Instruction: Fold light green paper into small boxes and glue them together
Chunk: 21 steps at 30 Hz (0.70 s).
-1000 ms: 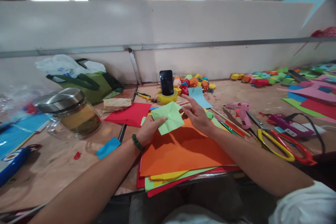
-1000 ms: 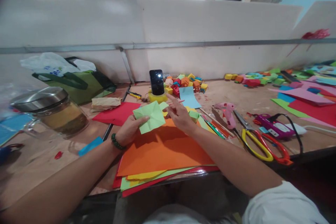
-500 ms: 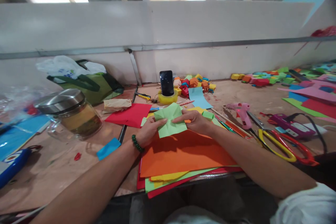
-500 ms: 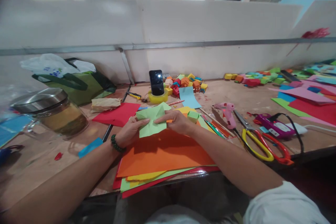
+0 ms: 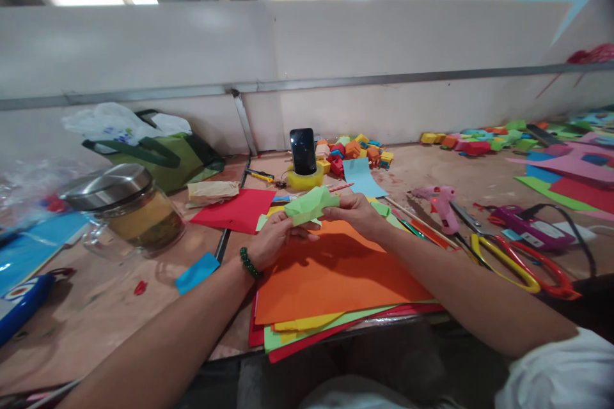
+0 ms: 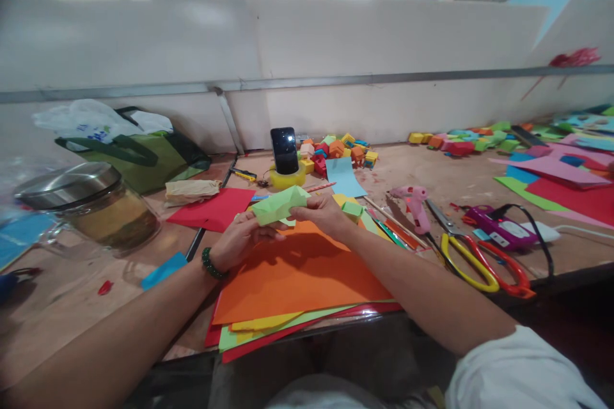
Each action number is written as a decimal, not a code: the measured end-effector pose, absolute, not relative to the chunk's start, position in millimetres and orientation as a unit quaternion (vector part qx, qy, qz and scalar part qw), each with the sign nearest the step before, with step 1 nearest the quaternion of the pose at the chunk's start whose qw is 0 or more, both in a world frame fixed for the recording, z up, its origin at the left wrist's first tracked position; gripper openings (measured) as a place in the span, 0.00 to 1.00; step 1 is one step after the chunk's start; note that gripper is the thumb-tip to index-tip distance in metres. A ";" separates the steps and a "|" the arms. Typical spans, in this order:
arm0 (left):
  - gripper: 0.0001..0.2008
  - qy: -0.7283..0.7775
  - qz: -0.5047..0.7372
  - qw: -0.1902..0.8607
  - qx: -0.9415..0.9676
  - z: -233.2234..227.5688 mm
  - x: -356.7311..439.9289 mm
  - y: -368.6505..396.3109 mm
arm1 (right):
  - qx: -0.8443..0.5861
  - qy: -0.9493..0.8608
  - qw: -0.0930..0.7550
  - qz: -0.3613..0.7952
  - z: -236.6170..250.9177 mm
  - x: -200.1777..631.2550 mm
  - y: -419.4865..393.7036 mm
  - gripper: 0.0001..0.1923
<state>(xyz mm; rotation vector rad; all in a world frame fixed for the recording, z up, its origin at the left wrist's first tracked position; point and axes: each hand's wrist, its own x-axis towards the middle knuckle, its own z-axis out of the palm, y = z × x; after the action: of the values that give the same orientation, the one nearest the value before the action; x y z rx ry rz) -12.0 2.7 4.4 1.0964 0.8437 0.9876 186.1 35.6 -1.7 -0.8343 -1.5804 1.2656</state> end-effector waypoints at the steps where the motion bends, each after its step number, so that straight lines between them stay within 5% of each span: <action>1: 0.19 0.372 0.448 0.655 0.482 5.1 -11.5 2.4 | -0.346 -0.635 0.463 0.512 -1.7 185.8 35.7 0.18; 8: 0.40 0.385 0.548 0.572 0.473 11.3 -9.7 -0.8 | -0.361 -0.608 0.529 0.469 -3.6 183.2 38.0 0.16; 14: 0.23 0.372 0.486 0.605 0.509 3.2 -10.5 1.9 | -0.334 -0.660 0.504 0.446 3.6 179.8 27.2 0.12; 21: 0.18 0.376 0.506 0.548 0.550 5.7 -10.0 0.3 | -0.272 -0.662 0.480 0.508 6.4 179.3 23.6 0.13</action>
<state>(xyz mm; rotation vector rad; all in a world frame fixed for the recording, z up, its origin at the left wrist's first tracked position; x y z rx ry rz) -10.0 0.3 5.7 1.3028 0.8898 1.1997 179.3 23.6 6.4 -0.6630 -1.6139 1.2380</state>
